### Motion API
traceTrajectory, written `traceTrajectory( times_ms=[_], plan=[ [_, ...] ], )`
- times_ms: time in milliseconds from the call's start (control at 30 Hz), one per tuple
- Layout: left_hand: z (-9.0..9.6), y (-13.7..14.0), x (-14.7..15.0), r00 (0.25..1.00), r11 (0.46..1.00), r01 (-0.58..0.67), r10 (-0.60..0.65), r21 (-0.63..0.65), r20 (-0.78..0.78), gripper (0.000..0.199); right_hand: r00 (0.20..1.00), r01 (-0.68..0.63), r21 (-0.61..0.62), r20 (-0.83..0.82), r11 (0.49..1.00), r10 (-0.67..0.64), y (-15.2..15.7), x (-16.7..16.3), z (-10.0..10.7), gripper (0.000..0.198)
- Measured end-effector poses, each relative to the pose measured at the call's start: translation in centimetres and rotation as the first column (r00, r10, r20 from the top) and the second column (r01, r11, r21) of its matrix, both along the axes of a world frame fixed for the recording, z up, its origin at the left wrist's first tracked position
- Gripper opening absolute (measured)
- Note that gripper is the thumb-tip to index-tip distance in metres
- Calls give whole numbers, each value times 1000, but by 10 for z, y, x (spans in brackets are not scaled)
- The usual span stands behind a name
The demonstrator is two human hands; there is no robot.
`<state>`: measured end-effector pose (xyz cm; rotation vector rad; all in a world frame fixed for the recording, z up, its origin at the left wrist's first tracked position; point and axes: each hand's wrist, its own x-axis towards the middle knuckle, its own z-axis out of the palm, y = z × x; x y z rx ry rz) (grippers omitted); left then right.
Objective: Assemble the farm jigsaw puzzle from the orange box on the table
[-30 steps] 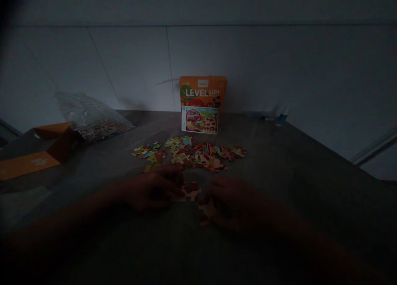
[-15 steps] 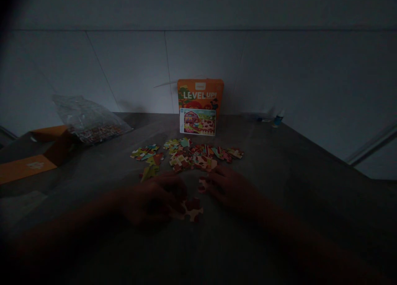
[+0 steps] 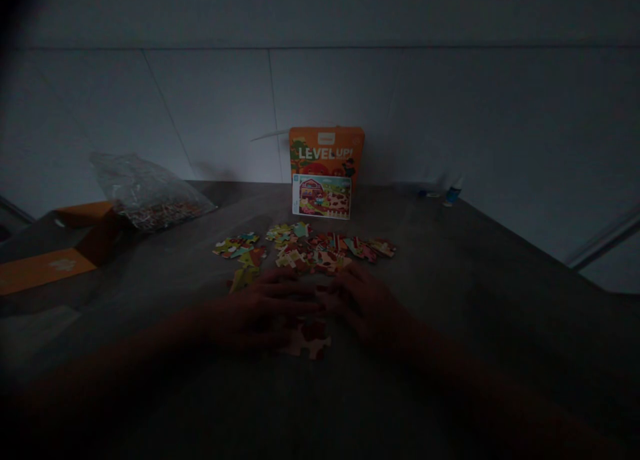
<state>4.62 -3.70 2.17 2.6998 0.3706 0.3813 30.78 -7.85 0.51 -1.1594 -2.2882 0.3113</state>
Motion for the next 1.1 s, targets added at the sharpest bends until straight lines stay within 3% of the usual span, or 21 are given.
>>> traceTrajectory(
  times_ms=[133, 367, 633, 733, 800, 900, 967, 1100],
  plan=[
    [-1, 0, 0, 999, 999, 37, -37, 1, -14, 59, 994, -45, 127, -91, 991, 57, 2, -10, -2, 4],
    [-3, 9, -2, 976, 981, -191, 192, -12, 101, 42, 997, -24, 124, -67, 992, 33, 5, -12, -3, 17],
    [-2, 4, 2, 997, 1000, 0, 0, -7, 75, 43, 990, -24, 83, -135, 996, 35, 3, -17, -2, 9],
    [-6, 9, 0, 976, 987, -162, 160, 4, 146, 34, 988, 27, 99, -155, 995, -12, 3, -16, -2, 10],
    [-9, 15, -3, 893, 917, -399, 391, -9, 223, 32, 979, 142, 165, -166, 976, -115, 7, -12, -5, 13],
    [-11, 27, -11, 645, 677, -733, 724, -69, 245, 34, 947, 304, 229, -175, 925, -268, 18, -3, -11, 19],
    [-12, 34, -16, 545, 562, -826, 817, -48, 186, 35, 933, 350, 206, -159, 914, -322, 27, 2, -16, 21],
    [-17, 41, -19, 570, 564, -821, 816, 87, 92, 31, 922, 388, 172, -77, 906, -380, 42, 1, -23, 30]
  ],
)
